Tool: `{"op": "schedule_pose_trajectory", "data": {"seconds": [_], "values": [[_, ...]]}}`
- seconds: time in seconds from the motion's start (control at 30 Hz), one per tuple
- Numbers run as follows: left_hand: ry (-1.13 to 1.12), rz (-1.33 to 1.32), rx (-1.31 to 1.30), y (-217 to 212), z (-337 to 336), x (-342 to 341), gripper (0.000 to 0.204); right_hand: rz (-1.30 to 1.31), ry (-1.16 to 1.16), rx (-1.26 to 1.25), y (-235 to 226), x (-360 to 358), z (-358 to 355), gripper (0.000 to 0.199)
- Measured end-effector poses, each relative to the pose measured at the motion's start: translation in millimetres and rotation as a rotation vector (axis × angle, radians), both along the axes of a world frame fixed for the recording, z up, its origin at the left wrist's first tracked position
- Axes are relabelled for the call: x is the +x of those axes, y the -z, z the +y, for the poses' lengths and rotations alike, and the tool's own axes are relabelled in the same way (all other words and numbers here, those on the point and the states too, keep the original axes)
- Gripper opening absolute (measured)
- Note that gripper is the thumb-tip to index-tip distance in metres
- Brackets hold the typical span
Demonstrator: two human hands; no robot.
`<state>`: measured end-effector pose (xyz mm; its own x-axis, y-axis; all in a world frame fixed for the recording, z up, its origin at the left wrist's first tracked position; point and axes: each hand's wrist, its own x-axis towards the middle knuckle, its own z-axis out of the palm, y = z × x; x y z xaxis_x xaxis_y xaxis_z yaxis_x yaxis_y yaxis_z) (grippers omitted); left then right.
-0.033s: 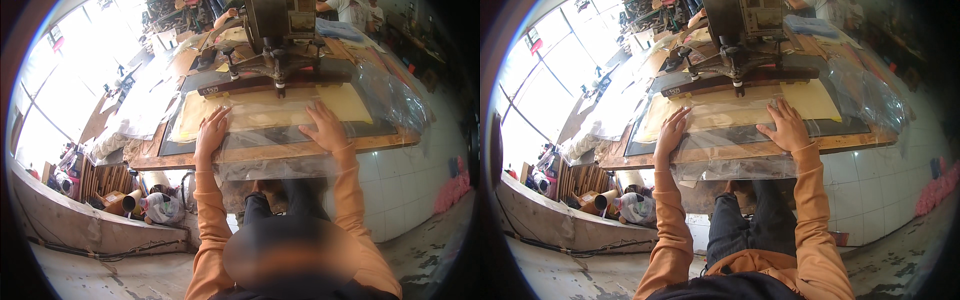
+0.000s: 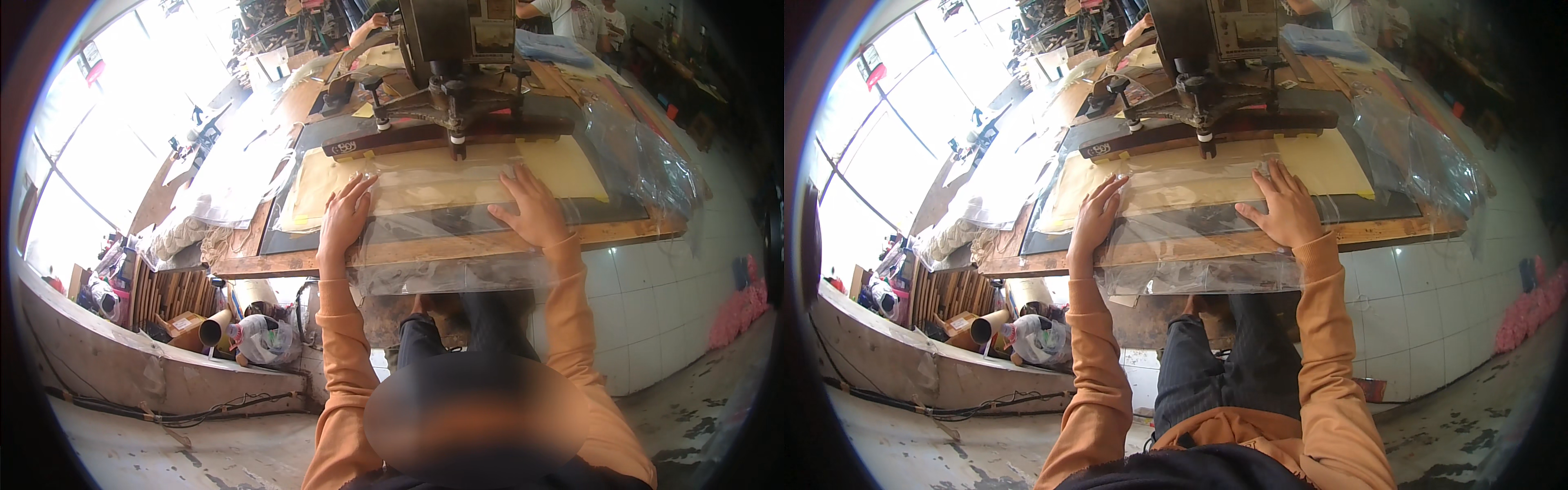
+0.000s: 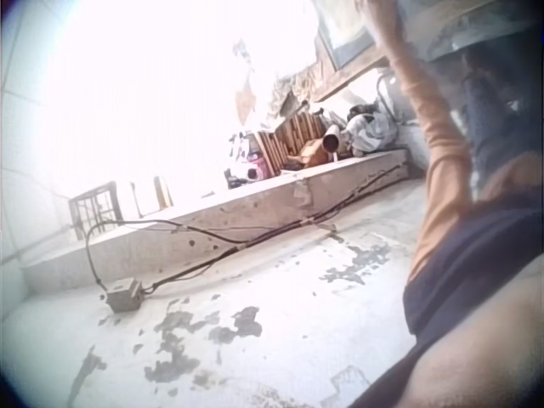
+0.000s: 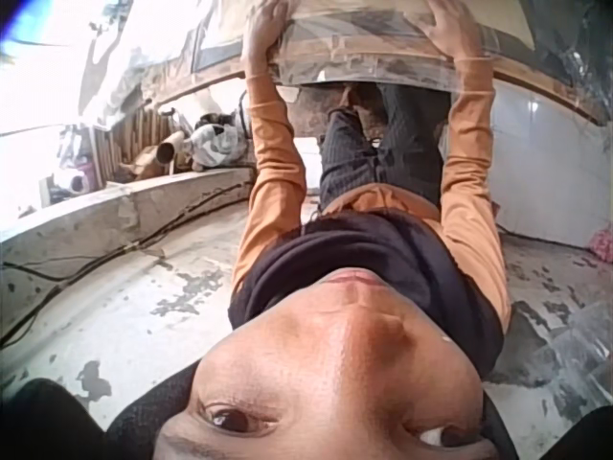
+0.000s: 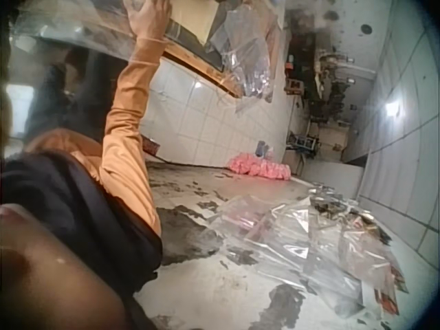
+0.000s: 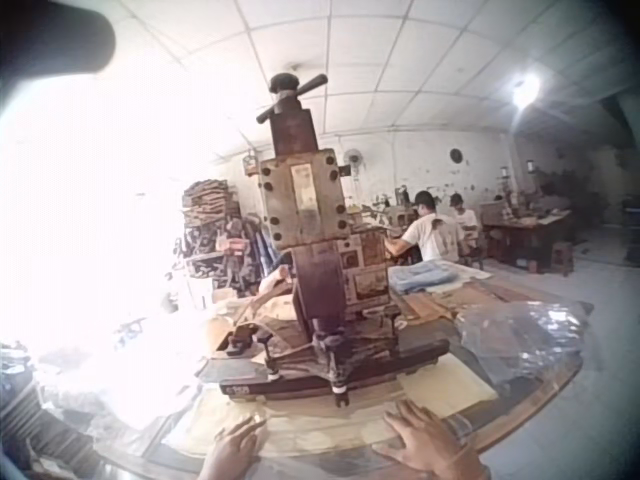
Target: The person positions a clear plastic film on a workspace and uses a machine to heat-seal its edges.
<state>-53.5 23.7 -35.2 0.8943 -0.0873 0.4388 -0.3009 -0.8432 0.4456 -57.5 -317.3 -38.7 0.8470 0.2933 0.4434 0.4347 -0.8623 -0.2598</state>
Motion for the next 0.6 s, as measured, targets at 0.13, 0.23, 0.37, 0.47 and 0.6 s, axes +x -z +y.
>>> {"op": "schedule_pose_trajectory", "data": {"seconds": [0.13,0.23,0.37,0.47,0.6], "values": [[0.001,-0.002,-0.007,-0.7,-0.8,-0.8,0.037,-0.013,0.002,-0.011,1.1,0.8,-0.3,0.069],[-0.008,0.001,0.003,-0.1,1.2,-0.7,0.036,-0.013,-0.004,-0.002,0.0,0.0,1.2,0.069],[0.0,0.001,-0.008,0.0,0.1,-0.3,0.036,-0.009,0.001,-0.006,0.9,0.7,0.0,0.069],[-0.002,0.002,-0.002,-0.5,-0.1,-0.8,0.036,0.002,0.003,-0.002,-0.7,-0.4,0.9,0.069],[0.001,-0.001,-0.004,0.5,0.9,-0.3,0.036,0.003,0.005,-0.007,0.1,-0.1,0.7,0.07]]}}
